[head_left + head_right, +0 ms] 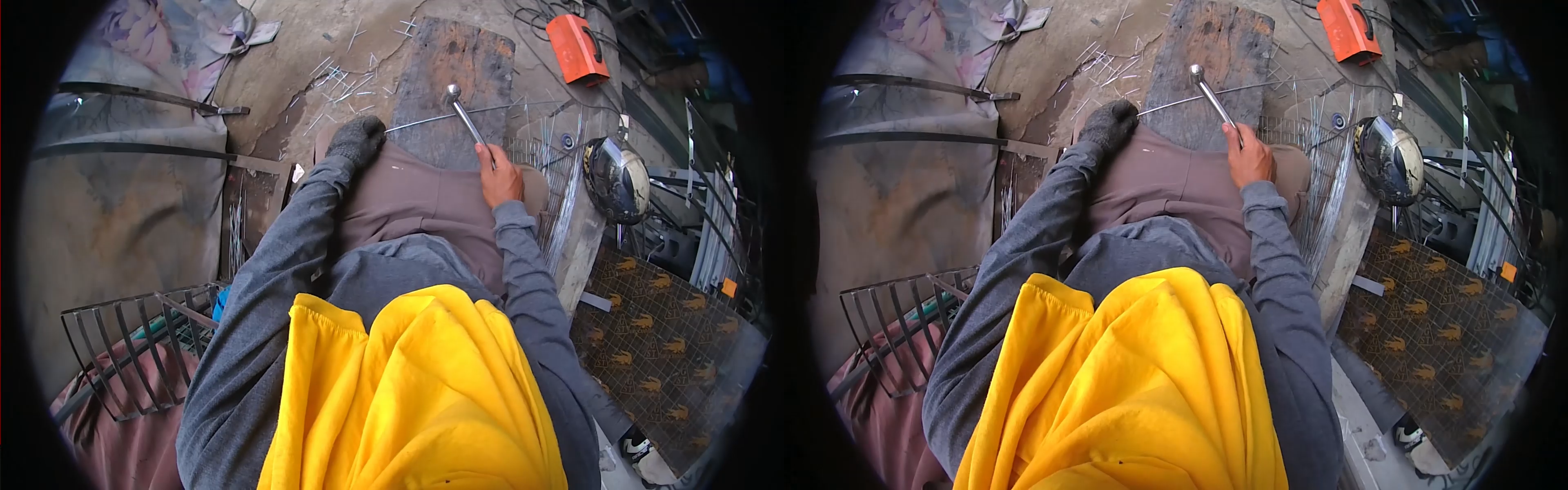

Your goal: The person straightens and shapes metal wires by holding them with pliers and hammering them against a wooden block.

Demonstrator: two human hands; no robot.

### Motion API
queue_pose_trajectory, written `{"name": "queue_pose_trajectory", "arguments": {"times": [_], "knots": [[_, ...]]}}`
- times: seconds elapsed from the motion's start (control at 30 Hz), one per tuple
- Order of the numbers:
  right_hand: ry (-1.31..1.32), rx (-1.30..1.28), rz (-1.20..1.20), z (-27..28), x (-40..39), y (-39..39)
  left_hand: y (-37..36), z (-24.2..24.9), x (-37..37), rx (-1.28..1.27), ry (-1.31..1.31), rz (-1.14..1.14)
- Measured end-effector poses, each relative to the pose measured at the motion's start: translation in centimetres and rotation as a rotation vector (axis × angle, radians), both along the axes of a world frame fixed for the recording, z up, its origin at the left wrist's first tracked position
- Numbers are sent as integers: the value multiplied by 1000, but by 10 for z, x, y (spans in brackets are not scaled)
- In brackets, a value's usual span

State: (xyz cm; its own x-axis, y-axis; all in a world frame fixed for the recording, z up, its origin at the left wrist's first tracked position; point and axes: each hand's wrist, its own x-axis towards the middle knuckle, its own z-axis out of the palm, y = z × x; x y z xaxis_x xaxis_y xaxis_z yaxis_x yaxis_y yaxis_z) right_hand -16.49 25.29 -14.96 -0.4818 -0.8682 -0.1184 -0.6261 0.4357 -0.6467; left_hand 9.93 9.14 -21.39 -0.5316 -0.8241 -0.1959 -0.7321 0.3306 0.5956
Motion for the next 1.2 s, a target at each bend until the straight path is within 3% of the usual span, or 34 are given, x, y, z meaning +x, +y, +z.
{"name": "queue_pose_trajectory", "arguments": {"times": [0.07, 0.3, 0.37, 0.6, 0.67, 0.9, 1.0, 1.07, 1.1, 1.2], "knots": [[19, 185, 41, -6, 1, -2, 1, -1, 0, 0, -1, -3], [4, 72, 12, -8, 3, -1, -1, -3, 0, 7, -23, 1], [3, 287, 64, 7, 1, -9, -4, -1, -2, 26, -37, -8], [60, 198, -21, 14, -12, 23, -2, 3, 6, 26, 12, -21], [-7, 222, -56, 0, -15, 32, 3, 29, -1, 55, -81, 40], [-11, 196, -81, -15, -24, 33, -7, 7, 5, 51, -63, -37], [-7, 228, -91, -14, -23, 31, -12, 5, 12, 141, 39, 42], [10, 257, -86, -15, -22, 32, -15, 18, 13, 431, 411, 326], [9, 258, -90, -15, -22, 33, -19, 25, 16, 513, 460, 442], [-3, 228, -78, -17, -21, 35, -38, 33, 26, 563, 945, 623]]}}
